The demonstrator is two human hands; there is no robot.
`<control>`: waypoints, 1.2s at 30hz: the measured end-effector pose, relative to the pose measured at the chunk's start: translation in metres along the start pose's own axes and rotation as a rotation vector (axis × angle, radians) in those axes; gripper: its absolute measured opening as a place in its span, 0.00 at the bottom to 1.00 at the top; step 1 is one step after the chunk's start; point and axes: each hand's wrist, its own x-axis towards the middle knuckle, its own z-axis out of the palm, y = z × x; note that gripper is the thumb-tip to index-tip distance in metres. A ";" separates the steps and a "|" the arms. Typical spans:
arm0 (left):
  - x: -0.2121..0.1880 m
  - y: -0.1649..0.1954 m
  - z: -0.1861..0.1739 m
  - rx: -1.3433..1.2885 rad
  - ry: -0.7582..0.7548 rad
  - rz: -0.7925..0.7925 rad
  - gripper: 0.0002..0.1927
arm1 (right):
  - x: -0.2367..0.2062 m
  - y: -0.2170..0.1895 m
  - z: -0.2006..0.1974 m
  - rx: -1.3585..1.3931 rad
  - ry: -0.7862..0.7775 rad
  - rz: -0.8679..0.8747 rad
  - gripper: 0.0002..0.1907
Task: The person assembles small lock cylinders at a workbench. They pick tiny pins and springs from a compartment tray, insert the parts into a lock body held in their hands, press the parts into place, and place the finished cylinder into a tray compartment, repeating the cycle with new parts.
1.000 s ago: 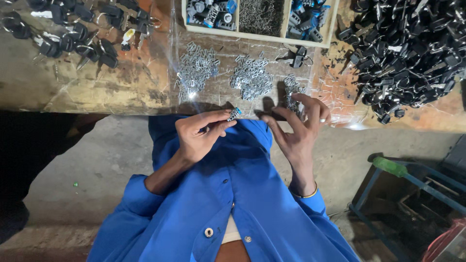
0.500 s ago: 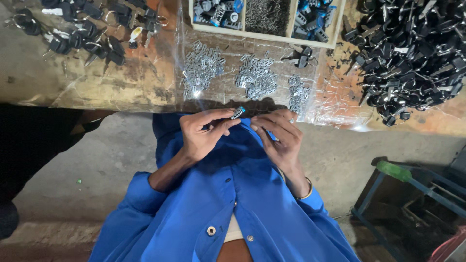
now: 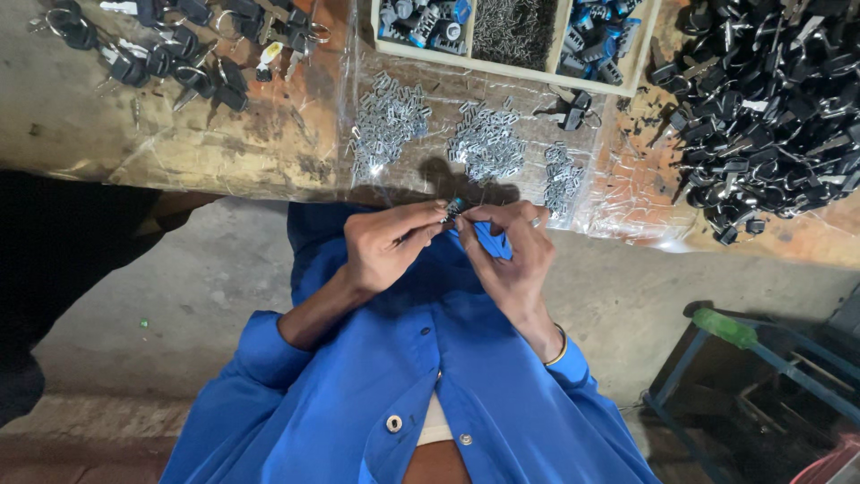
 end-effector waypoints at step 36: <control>-0.008 -0.005 -0.006 -0.270 0.101 -0.163 0.10 | 0.005 0.015 -0.015 -0.294 -0.011 -0.297 0.16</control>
